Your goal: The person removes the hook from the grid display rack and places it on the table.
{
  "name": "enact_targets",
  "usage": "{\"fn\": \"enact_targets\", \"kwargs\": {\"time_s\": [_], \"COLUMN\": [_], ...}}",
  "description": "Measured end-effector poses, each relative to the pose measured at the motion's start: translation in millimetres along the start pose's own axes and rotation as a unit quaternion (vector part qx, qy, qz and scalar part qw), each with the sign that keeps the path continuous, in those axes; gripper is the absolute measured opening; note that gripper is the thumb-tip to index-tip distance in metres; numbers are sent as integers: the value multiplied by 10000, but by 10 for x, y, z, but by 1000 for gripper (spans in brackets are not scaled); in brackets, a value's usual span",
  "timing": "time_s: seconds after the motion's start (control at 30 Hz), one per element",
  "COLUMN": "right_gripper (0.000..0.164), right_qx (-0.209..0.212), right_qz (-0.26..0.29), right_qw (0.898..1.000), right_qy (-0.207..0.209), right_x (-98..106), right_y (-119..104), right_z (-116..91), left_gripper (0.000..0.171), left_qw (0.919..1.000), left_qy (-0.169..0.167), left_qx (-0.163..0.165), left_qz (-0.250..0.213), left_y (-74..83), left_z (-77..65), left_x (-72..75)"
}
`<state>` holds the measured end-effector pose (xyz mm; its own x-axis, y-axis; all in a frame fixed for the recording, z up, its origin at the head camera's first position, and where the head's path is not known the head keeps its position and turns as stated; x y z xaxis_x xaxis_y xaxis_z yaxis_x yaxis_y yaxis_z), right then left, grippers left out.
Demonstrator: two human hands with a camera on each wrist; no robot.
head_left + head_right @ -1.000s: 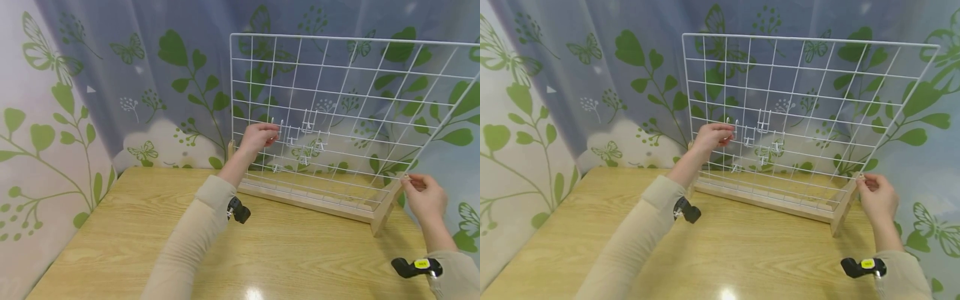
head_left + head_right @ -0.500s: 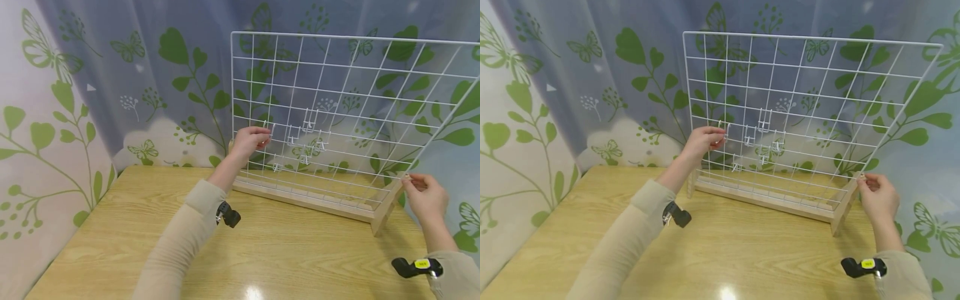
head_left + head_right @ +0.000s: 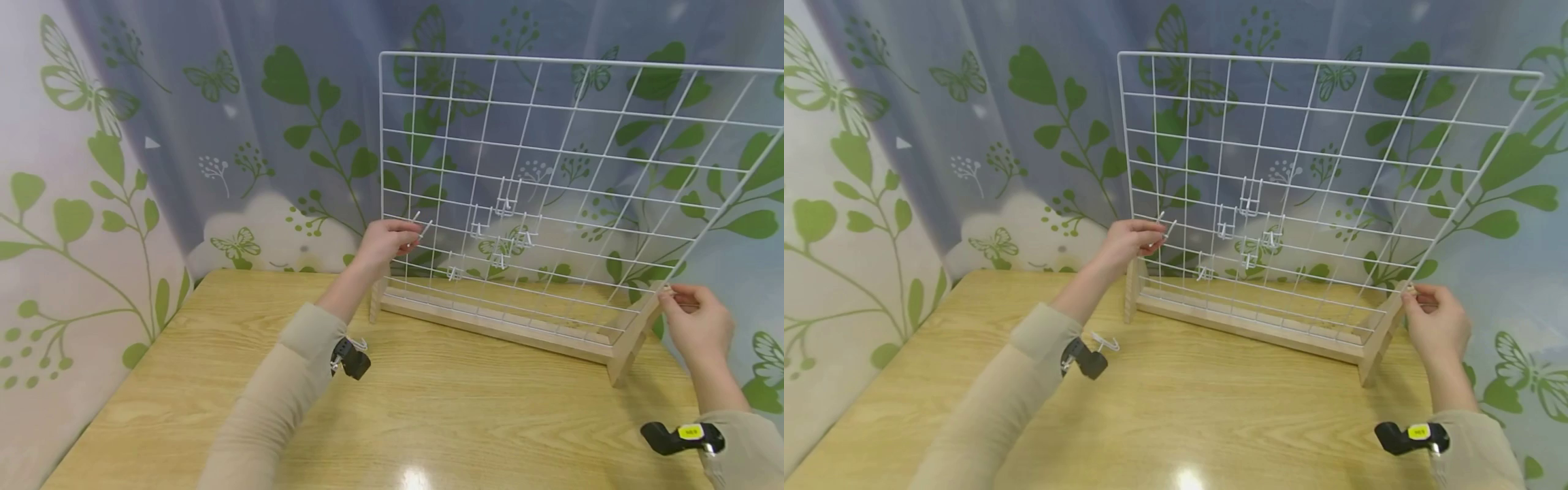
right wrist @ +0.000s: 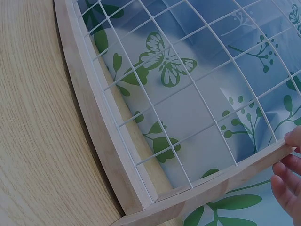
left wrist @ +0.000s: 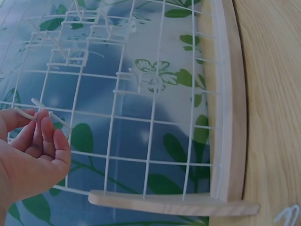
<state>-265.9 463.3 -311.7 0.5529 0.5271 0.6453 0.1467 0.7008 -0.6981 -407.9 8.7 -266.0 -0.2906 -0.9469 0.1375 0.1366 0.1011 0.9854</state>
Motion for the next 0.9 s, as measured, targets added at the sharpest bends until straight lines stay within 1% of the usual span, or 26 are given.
{"fn": "enact_targets", "kwargs": {"time_s": [0.17, 0.4, 0.63, 0.9], "right_gripper": [47, 50, 48, 47], "right_qx": [-8, -6, -9, -41], "right_qz": [2, -31, 38, 95], "right_qw": [10000, 10000, 10000, 9999], "right_qy": [-7, -59, 1, 39], "right_x": [-5, -11, 11, 9], "right_y": [-1, -6, -26, -26], "right_z": [1, 13, 18, 11], "left_gripper": [27, 27, 26, 26], "left_qw": [9997, 9988, 9977, 9965], "left_qy": [38, -127, -168, -230], "left_qx": [143, 202, 490, 491], "left_qz": [215, 433, 429, 638], "left_y": [-105, -288, -463, -647], "left_z": [-40, -80, -155, -232], "left_x": [66, 91, 99, 82]}}
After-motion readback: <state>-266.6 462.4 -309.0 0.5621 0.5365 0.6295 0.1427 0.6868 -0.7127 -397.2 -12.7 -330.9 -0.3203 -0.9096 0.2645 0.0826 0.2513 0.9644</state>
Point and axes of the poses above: each hand's wrist, its own z-axis towards the middle knuckle, its own x-axis out of the back of the hand, y = z × x, the point moved 8 cm from there along z, towards the middle knuckle, and after that the axes turned 4 degrees about -y, right-handed, at the moved point
